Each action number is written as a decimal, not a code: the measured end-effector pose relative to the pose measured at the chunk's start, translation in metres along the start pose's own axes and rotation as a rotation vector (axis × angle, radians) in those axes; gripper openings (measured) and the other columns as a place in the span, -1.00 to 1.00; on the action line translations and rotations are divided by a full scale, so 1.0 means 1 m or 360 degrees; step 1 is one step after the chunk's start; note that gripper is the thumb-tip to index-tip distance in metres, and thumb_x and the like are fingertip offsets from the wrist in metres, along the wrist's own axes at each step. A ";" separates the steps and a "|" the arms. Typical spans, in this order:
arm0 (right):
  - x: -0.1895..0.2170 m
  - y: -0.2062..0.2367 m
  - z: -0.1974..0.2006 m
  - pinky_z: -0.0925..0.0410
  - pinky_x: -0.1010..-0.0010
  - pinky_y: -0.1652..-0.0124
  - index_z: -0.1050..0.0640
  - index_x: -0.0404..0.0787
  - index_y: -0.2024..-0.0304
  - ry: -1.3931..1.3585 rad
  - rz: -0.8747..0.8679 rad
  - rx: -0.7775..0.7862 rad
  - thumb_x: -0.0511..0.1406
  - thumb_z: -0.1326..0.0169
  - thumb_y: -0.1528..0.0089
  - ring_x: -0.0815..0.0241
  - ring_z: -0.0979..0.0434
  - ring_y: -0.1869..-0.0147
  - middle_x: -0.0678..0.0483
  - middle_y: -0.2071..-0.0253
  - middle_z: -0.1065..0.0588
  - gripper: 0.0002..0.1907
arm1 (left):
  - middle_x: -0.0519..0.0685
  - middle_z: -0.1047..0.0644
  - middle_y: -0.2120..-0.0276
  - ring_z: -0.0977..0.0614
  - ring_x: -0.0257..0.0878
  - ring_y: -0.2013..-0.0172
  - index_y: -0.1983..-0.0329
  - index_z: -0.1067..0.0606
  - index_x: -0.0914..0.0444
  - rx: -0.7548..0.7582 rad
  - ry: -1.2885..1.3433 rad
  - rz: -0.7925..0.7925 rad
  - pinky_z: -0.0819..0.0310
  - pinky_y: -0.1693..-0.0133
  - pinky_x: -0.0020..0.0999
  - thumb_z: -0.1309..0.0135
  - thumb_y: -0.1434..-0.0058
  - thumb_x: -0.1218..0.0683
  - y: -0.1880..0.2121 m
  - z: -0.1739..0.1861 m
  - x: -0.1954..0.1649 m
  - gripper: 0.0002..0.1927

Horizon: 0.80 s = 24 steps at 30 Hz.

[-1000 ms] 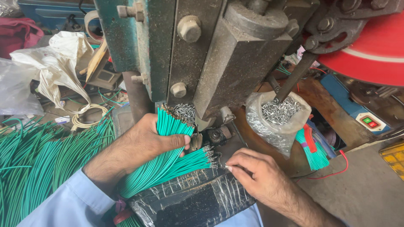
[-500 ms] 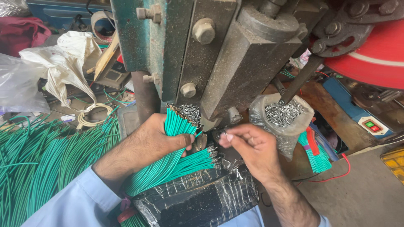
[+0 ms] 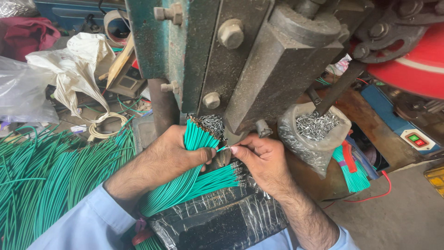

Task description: The person holds a bundle of green wires and repeatedly places the stripped end of one wire into a bench press machine, then inserts a metal terminal from a nearby container and operates the press to crimp the terminal onto the wire end, setting the finished wire aside with the growing bundle.

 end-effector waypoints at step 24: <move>0.005 0.004 0.000 -0.51 0.56 0.15 -0.64 -0.36 0.13 0.0067 -0.0005 -0.0052 -0.41 -0.18 -0.28 0.39 -0.63 0.17 0.02 0.25 -0.66 -0.86 | -0.10 -0.59 0.60 -0.59 -0.39 0.52 0.47 -0.63 0.32 -0.0087 -0.0138 0.0225 -0.51 0.41 -0.40 -0.13 -0.13 0.15 0.003 0.003 0.001 -0.85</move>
Point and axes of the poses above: each hand's wrist, its own y-axis away from the middle knuckle, its own z-axis out of the back of the hand, x = y × z, the point moved 6 cm from there along -y, towards the middle knuckle
